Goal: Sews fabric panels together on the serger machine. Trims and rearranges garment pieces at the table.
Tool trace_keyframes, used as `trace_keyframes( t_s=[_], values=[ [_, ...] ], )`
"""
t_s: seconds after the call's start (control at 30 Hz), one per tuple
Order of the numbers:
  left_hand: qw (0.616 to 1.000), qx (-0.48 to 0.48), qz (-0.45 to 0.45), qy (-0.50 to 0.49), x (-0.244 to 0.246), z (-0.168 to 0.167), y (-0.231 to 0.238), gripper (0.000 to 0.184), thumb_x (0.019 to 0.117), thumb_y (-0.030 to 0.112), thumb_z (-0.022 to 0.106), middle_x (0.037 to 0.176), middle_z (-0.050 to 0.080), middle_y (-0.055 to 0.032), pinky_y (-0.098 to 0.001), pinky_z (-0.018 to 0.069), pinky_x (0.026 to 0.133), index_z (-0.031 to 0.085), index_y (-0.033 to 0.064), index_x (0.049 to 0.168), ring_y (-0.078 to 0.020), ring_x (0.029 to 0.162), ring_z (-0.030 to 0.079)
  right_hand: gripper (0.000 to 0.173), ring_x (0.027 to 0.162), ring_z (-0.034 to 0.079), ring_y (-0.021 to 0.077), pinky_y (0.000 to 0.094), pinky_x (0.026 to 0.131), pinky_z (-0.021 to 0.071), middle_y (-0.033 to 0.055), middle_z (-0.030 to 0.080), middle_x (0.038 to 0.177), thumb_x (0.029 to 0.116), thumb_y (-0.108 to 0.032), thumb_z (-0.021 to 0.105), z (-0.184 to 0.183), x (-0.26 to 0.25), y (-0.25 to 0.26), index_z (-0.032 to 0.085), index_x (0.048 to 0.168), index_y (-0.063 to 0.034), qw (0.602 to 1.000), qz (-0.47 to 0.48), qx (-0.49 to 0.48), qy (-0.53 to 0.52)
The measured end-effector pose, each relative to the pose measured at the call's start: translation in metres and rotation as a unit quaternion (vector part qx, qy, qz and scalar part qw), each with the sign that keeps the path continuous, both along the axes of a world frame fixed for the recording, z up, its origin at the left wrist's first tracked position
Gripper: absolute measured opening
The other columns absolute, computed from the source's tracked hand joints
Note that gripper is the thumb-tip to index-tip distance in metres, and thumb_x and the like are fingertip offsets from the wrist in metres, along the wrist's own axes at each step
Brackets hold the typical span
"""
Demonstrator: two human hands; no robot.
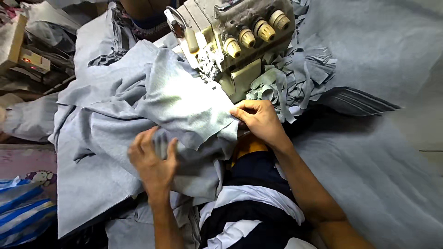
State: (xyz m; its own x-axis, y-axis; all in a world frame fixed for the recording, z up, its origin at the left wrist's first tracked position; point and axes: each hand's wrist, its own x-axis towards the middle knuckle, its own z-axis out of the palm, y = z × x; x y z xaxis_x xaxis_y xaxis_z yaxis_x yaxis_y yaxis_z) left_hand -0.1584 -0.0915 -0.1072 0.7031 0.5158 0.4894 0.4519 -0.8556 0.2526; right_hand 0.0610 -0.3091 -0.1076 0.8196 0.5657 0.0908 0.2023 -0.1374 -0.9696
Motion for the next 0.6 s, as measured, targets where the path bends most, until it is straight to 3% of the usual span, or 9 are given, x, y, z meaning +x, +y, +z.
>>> trace_keyframes(
  t_s=[0.03,0.07,0.13,0.23,0.33,0.43,0.53,0.6],
  values=[
    [0.999,-0.018,0.037,0.017,-0.021,-0.004,0.019,0.058,0.0946,0.046,0.067,0.133,0.058,-0.0275,-0.0625,0.0395,0.106,0.061,0.0049,0.136,-0.0471,0.126,0.052,0.008,0.057,0.063,0.0072,0.0244,0.051,0.0542,-0.0003,0.072,0.076,0.0966,-0.02,0.073,0.0,-0.001,0.0,0.078,0.096,-0.0129,1.0,-0.002,0.011,0.012],
    [0.998,-0.028,0.059,0.02,-0.04,-0.008,0.035,0.052,0.0962,0.043,0.066,0.123,0.063,-0.0275,-0.0614,0.0423,0.102,0.066,0.0022,0.128,-0.0461,0.117,0.057,0.007,0.056,0.064,0.008,0.0241,0.05,0.0548,0.0006,0.072,0.076,0.0954,-0.017,0.075,0.001,-0.001,0.001,0.077,0.098,-0.0118,1.0,-0.003,0.019,0.025],
    [0.998,-0.018,0.067,-0.005,-0.064,-0.01,0.059,0.035,0.1002,0.031,0.064,0.097,0.068,-0.023,-0.0516,0.0482,0.089,0.071,-0.0026,0.106,-0.0367,0.094,0.063,0.009,0.056,0.066,0.0093,0.024,0.05,0.0573,0.002,0.073,0.078,0.0929,-0.013,0.077,0.002,-0.002,0.002,0.073,0.101,-0.0096,0.998,0.006,0.032,0.058],
    [0.997,0.002,0.046,-0.063,-0.078,0.015,0.092,0.029,0.1019,0.021,0.061,0.094,0.066,-0.0229,-0.0417,0.0535,0.079,0.067,-0.0075,0.103,-0.0282,0.085,0.064,0.01,0.057,0.068,0.0115,0.0249,0.053,0.0591,0.0051,0.073,0.076,0.0907,-0.009,0.078,0.003,-0.006,0.004,0.072,0.097,-0.005,0.992,0.016,0.073,0.106],
    [0.993,0.055,0.083,-0.057,-0.068,0.067,0.128,0.037,0.1053,0.028,0.056,0.106,0.062,-0.0289,-0.05,0.0515,0.085,0.062,-0.0082,0.113,-0.038,0.096,0.062,0.008,0.059,0.067,0.0109,0.0242,0.055,0.0587,0.0048,0.072,0.077,0.0916,-0.009,0.077,0.001,-0.009,0.007,0.073,0.096,-0.0045,0.989,0.014,0.087,0.115],
    [0.99,0.097,0.102,0.033,-0.021,0.102,0.122,0.04,0.1065,0.03,0.05,0.122,0.056,-0.0376,-0.0725,0.0399,0.095,0.06,-0.0072,0.118,-0.0585,0.114,0.052,0.008,0.065,0.069,0.012,0.0266,0.06,0.0603,0.0038,0.073,0.082,0.0914,-0.011,0.078,-0.005,-0.014,0.011,0.073,0.095,-0.0066,0.992,0.003,0.087,0.093],
    [0.996,0.087,-0.028,0.023,0.034,0.096,0.047,0.041,0.1031,0.026,0.055,0.138,0.05,-0.0298,-0.0622,0.0403,0.106,0.057,-0.0026,0.132,-0.048,0.13,0.048,0.009,0.067,0.069,0.0103,0.0261,0.061,0.0603,0.0012,0.074,0.082,0.0896,-0.013,0.08,-0.01,-0.019,0.012,0.075,0.096,-0.0088,0.993,-0.042,0.095,0.052],
    [0.986,0.045,-0.163,0.01,0.068,0.063,-0.023,0.066,0.0943,0.04,0.066,0.149,0.049,-0.022,-0.0536,0.0357,0.117,0.05,-0.0003,0.144,-0.0362,0.141,0.044,0.018,0.067,0.07,0.0096,0.0251,0.06,0.0601,0.0004,0.074,0.08,0.0882,-0.012,0.081,-0.011,-0.023,0.01,0.073,0.104,-0.01,0.992,-0.067,0.108,0.027]
  ],
)
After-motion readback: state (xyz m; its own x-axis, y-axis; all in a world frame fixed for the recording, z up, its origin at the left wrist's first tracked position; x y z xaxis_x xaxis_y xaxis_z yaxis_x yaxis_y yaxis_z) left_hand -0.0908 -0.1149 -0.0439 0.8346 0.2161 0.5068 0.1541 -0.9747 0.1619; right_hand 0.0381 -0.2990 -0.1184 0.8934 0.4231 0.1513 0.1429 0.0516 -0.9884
